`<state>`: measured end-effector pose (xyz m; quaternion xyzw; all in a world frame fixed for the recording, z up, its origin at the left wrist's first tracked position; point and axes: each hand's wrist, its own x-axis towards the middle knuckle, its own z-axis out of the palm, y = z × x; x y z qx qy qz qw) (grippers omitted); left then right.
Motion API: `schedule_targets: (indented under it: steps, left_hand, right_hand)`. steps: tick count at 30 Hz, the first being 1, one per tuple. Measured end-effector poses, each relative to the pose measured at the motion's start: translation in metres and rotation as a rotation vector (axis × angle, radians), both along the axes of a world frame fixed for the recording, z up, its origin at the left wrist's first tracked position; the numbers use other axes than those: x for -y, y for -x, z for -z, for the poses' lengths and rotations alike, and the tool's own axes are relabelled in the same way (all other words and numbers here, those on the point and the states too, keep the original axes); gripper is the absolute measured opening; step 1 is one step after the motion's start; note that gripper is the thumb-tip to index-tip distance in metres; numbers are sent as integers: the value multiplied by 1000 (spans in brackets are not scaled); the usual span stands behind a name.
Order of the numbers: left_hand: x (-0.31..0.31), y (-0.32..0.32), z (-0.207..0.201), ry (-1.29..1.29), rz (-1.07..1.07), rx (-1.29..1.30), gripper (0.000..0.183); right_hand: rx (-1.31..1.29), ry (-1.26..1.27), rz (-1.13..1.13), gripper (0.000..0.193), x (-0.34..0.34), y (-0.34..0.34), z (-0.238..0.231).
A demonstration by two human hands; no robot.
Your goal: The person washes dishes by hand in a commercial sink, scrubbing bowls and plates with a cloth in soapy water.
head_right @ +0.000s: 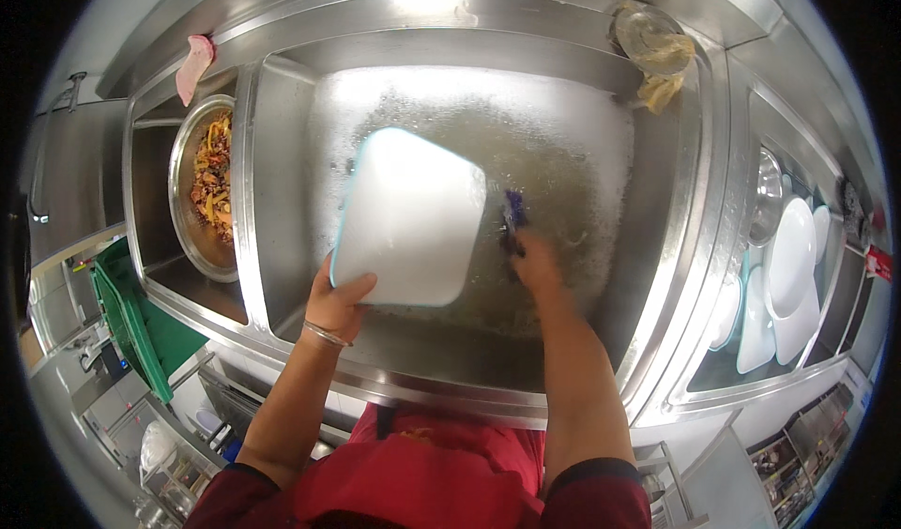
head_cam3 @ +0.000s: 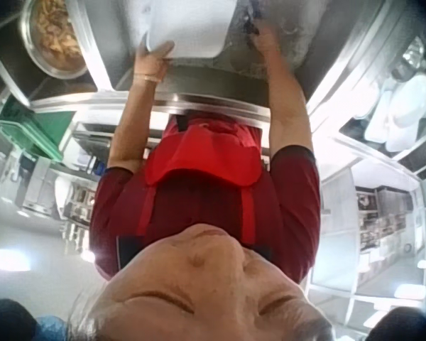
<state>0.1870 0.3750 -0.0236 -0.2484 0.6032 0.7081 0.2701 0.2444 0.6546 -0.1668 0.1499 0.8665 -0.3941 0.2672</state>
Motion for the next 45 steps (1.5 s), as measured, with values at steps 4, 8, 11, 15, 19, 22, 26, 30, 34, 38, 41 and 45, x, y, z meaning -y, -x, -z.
schedule_targets:
  steps: [4,8,11,15,19,22,26,30,34,38,41,45]
  left_hand:
    - [5,17,5,398,430,-460,26]
    - [-1,28,8,460,702,-861,34]
    - [-1,28,22,437,832,-976,36]
    - [-3,17,40,489,648,-919,23]
    - [-2,1,67,57,66,-494,30]
    - [-15,-3,32,-418,-544,399,52]
    - [-11,-11,47,-358,-404,410,42]
    - [-12,-11,70,-154,-407,430,48]
    - [-34,-1,66,-77,-187,393,43]
    - [-41,2,61,-35,-131,312,41]
    - [-37,-4,50,174,45,105,37]
    - [-26,-9,38,582,382,-317,34]
  right_hand:
    - [161,315,904,29,-9,18,-10]
    - [-96,819,957,24,-21,16,-76]
    - [-235,648,674,23,-8,25,-124]
    - [-196,647,334,26,39,38,-162]
    - [-356,632,153,41,96,24,-122]
    - [-401,505,18,39,110,28,-79]
    - [-353,366,-28,36,93,36,-22]
    - [-250,58,86,34,58,29,14]
    - [-112,80,305,31,64,35,7]
    - [-267,601,279,30,78,43,-47]
    - [-387,706,251,22,95,55,-102]
    - [-679,417,-121,24,121,70,-135]
